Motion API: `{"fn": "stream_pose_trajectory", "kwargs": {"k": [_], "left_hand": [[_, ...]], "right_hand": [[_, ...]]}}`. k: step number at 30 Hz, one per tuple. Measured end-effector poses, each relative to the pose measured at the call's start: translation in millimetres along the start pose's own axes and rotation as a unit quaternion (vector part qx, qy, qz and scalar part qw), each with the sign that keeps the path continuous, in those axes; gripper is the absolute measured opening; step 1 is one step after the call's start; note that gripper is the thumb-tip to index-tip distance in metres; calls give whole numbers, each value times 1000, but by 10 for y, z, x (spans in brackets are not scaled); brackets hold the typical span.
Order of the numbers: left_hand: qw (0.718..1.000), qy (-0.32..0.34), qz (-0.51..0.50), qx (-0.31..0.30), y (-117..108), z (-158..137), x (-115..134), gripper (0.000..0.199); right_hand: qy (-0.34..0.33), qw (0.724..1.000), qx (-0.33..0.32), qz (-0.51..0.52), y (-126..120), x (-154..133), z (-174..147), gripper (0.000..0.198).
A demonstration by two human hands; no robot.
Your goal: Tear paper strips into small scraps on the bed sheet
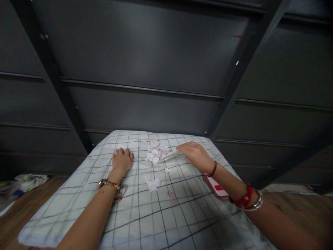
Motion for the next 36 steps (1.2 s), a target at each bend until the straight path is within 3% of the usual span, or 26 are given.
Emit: {"fn": "stream_pose_trajectory", "kwargs": {"k": [4, 7, 13, 17, 21, 28, 32, 36], "left_hand": [[1000, 7, 1, 10, 18, 12, -9, 54], [1000, 1, 1, 16, 43, 31, -9, 54], [1000, 6, 8, 16, 37, 30, -7, 55], [1000, 9, 14, 10, 14, 13, -7, 55], [1000, 5, 18, 10, 21, 14, -5, 55], [1000, 2, 17, 8, 29, 15, 4, 54], [1000, 7, 19, 11, 19, 9, 2, 54], [1000, 9, 16, 10, 0, -4, 7, 53]], "right_hand": [[-8, 998, -55, -19, 72, -114, 126, 26], [-20, 997, -74, -23, -7, -84, 40, 25], [-19, 999, -42, -21, -176, 42, -134, 30], [-6, 999, -27, -29, -64, -33, 12, 29], [13, 997, -63, -44, 54, -86, 103, 25], [-10, 997, -48, -52, -71, 12, -92, 25], [14, 998, -24, -58, -65, -31, -1, 22], [4, 997, -43, -62, -45, -93, 70, 22]]}}
Point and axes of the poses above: each hand's wrist, its own z-axis towards the middle knuckle, its own y-axis out of the palm, x = y × z, the point moved 1 cm from there along z, towards the middle knuckle, and after that the axes turned 9 degrees about -x, right-handed, at the moved point
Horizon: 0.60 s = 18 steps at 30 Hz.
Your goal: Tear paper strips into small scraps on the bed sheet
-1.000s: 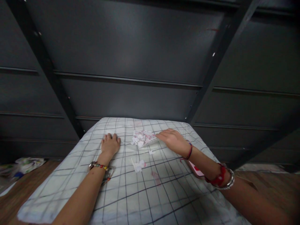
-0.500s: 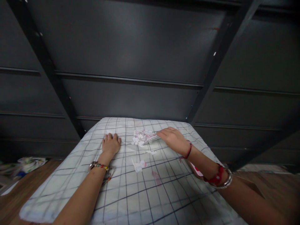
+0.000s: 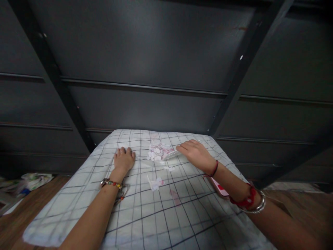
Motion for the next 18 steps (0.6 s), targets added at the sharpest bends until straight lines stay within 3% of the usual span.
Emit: {"fn": "stream_pose_trajectory", "kwargs": {"k": [8, 14, 18], "left_hand": [[1000, -3, -6, -1, 22, 10, 9, 53], [1000, -3, -9, 2, 29, 16, -4, 53], [1000, -7, -5, -5, 23, 17, -4, 54]], "right_hand": [[-16, 998, 29, 46, -114, 194, -306, 32], [-96, 984, 77, 132, -19, -55, 27, 33], [-147, 979, 90, 107, -25, -256, 262, 32]]}}
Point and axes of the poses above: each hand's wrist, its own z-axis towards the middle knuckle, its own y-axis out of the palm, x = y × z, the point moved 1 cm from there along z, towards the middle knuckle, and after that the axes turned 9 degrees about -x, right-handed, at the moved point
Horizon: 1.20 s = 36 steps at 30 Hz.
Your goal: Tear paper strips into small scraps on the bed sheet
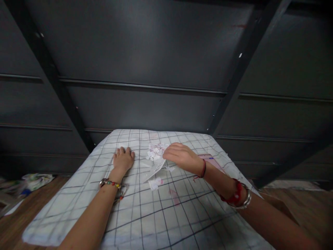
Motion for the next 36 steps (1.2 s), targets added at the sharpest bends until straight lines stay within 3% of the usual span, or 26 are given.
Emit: {"fn": "stream_pose_trajectory", "kwargs": {"k": [7, 13, 19, 25, 32, 36], "left_hand": [[1000, 4, -4, 1, 8, 8, 6, 55], [1000, 4, -12, -1, -8, 4, 6, 55], [1000, 1, 0, -2, -14, -1, 13, 54], [1000, 6, 12, 4, -8, 3, 12, 52], [1000, -4, 10, 9, 6, 8, 17, 53], [1000, 1, 15, 9, -6, -2, 18, 52]], "right_hand": [[-41, 998, -34, -43, -28, -44, -5, 30], [-43, 995, -72, -53, -168, 217, -302, 29], [-48, 994, -41, -89, -291, 422, -525, 32], [81, 996, -20, -35, -353, 168, -397, 34], [-13, 992, -124, 17, -442, -219, -136, 26], [1, 989, -148, -1, -394, -216, -236, 27]]}}
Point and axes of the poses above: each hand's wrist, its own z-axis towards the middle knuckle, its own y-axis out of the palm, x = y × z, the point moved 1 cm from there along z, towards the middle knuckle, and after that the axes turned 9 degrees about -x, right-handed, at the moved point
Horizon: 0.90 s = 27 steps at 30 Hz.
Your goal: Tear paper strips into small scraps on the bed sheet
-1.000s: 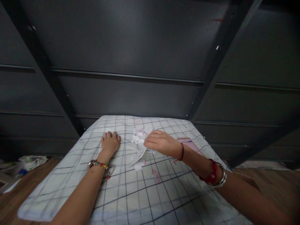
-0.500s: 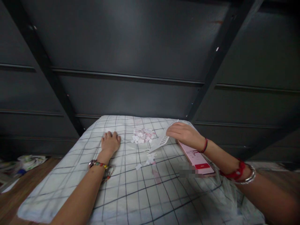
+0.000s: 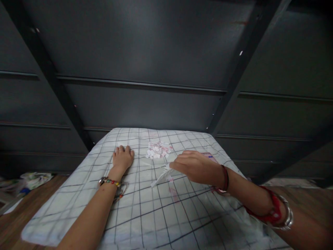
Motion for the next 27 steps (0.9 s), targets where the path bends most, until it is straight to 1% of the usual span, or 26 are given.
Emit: {"fn": "stream_pose_trajectory", "kwargs": {"k": [3, 6, 9, 12, 14, 16, 19, 23, 25, 27], "left_hand": [[1000, 6, 3, 1, -7, -7, -4, 52], [1000, 9, -1, -1, -10, -7, -4, 52], [1000, 4, -7, -7, -9, -5, 1, 53], [1000, -3, -12, -8, -8, -6, 8, 53], [1000, -3, -14, -7, -7, -9, 10, 53], [1000, -2, -14, -6, -5, -9, 9, 52], [1000, -1, -15, -4, 0, -1, 4, 52], [1000, -1, -16, -5, 10, 17, 0, 52], [1000, 0, -16, -7, 13, 20, 0, 53], [1000, -1, -16, -8, 16, 20, -1, 53]], "right_hand": [[39, 999, -7, 3, 50, 123, -146, 28], [76, 997, 13, 2, 38, 228, -261, 24], [98, 995, 33, 14, -6, 206, -227, 23], [95, 995, 9, 43, -37, 78, -47, 26], [83, 994, -31, 63, -47, 3, 70, 27], [74, 993, -64, 69, -49, -18, 120, 26], [91, 990, -84, 63, -46, 61, 47, 26], [134, 986, -73, 65, -88, 189, -99, 23], [142, 984, -72, 75, -127, 185, -92, 22], [139, 982, -92, 84, -150, 143, -39, 21]]}}
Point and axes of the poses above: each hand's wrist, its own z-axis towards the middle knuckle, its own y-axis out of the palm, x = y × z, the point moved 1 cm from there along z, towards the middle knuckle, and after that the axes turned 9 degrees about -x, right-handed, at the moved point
